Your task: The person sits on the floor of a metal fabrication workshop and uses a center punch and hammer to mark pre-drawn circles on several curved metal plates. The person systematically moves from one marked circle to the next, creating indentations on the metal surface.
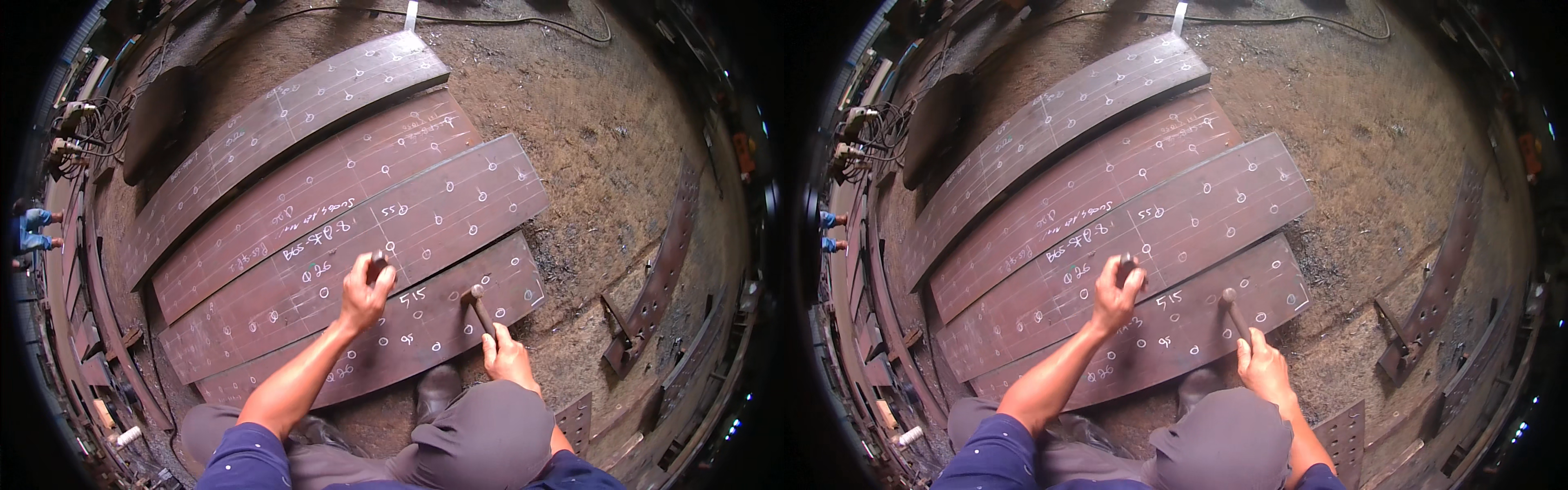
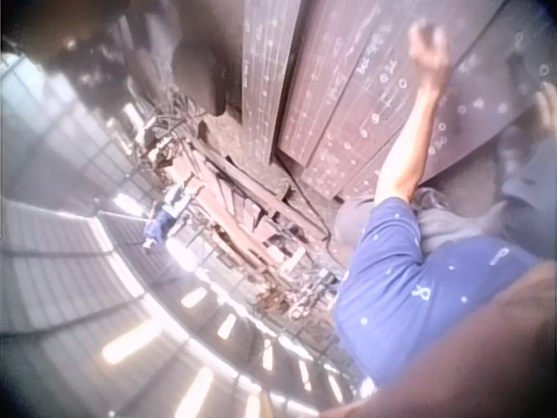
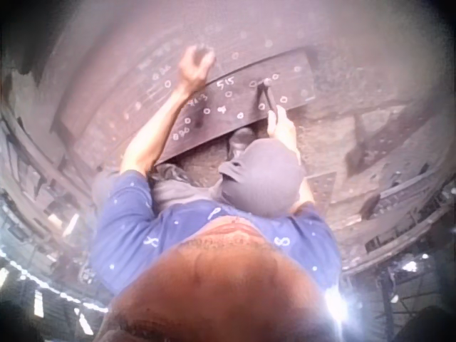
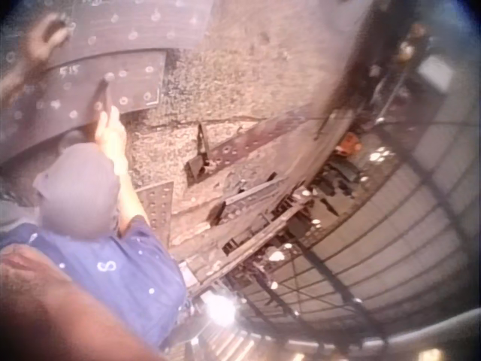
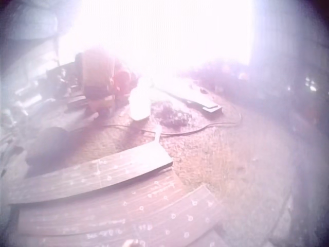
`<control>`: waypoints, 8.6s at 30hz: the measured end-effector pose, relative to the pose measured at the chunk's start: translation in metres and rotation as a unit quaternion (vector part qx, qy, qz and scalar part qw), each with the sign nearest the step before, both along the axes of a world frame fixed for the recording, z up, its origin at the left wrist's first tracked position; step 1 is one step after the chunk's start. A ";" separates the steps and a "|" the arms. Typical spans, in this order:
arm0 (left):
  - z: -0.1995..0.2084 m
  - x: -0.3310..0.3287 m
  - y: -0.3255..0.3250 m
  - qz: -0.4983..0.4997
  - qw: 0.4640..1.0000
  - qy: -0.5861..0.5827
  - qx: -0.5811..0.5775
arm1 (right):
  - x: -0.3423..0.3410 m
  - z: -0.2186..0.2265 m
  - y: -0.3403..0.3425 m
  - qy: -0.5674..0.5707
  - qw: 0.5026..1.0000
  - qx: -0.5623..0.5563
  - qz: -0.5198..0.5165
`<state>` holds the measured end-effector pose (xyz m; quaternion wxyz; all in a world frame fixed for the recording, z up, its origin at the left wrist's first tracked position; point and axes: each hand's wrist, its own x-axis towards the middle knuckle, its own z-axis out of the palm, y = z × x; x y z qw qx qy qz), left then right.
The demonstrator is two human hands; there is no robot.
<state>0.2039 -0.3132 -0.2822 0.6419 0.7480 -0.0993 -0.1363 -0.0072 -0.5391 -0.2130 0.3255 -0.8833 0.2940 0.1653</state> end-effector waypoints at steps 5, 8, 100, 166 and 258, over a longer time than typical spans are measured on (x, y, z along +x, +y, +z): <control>-0.012 -0.066 0.017 0.072 0.964 0.223 -0.124 | 0.035 0.023 -0.020 0.022 0.987 -0.076 0.140; -0.001 -0.094 0.009 0.064 0.926 0.325 -0.183 | 0.057 0.042 -0.018 0.092 0.971 -0.116 0.189; 0.211 -0.090 0.198 -0.390 0.830 0.112 0.382 | 0.051 0.031 -0.024 0.044 0.967 -0.124 0.216; 0.165 -0.034 0.147 -0.101 0.933 0.339 0.067 | 0.024 0.022 -0.031 -0.016 0.988 -0.037 0.149; -0.049 0.142 -0.248 -0.081 0.907 -0.357 0.209 | 0.190 0.067 -0.113 -0.664 0.738 0.038 -0.117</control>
